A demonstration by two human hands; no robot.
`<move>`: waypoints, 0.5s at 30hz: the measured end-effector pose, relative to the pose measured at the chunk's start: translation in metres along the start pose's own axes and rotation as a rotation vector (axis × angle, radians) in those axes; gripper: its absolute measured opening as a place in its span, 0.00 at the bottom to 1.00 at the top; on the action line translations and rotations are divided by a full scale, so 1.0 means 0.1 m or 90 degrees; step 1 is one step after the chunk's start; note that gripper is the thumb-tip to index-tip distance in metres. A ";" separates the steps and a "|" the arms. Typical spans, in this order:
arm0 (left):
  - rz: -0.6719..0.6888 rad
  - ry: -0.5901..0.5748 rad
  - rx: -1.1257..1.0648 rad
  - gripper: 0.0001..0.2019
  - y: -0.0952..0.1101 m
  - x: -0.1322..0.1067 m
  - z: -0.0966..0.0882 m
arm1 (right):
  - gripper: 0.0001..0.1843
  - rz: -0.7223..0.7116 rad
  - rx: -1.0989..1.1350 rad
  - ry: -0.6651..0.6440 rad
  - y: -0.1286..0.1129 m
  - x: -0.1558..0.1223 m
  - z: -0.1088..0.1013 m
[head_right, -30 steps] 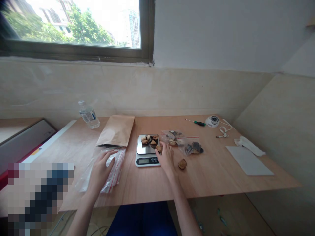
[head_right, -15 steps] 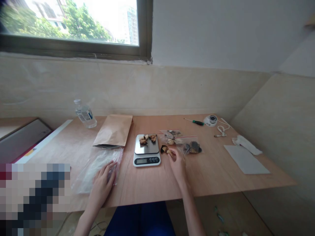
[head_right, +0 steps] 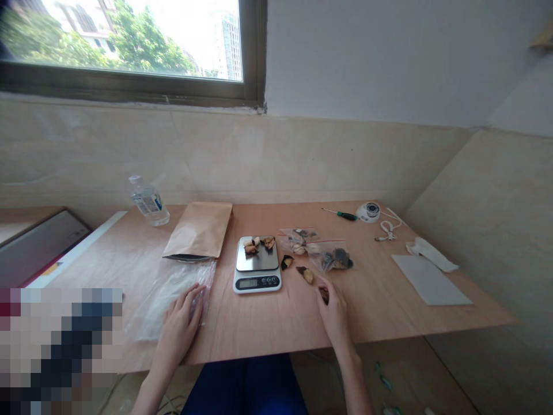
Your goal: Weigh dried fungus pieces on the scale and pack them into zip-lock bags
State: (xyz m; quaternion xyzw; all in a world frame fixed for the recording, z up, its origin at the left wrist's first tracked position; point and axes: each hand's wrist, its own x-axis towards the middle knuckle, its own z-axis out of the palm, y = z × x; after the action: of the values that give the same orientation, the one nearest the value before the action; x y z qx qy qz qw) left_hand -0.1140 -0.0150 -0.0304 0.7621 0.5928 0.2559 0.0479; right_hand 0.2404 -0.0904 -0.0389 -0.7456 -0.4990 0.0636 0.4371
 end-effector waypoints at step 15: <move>0.014 0.004 0.014 0.16 0.03 -0.01 -0.02 | 0.18 -0.328 0.164 -0.139 -1.24 0.69 0.94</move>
State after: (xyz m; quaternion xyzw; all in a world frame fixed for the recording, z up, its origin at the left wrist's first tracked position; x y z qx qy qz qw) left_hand -0.1121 -0.0175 -0.0277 0.7681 0.5875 0.2523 0.0345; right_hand 0.1391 0.0352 0.0160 -0.5218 -0.7032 0.0930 0.4738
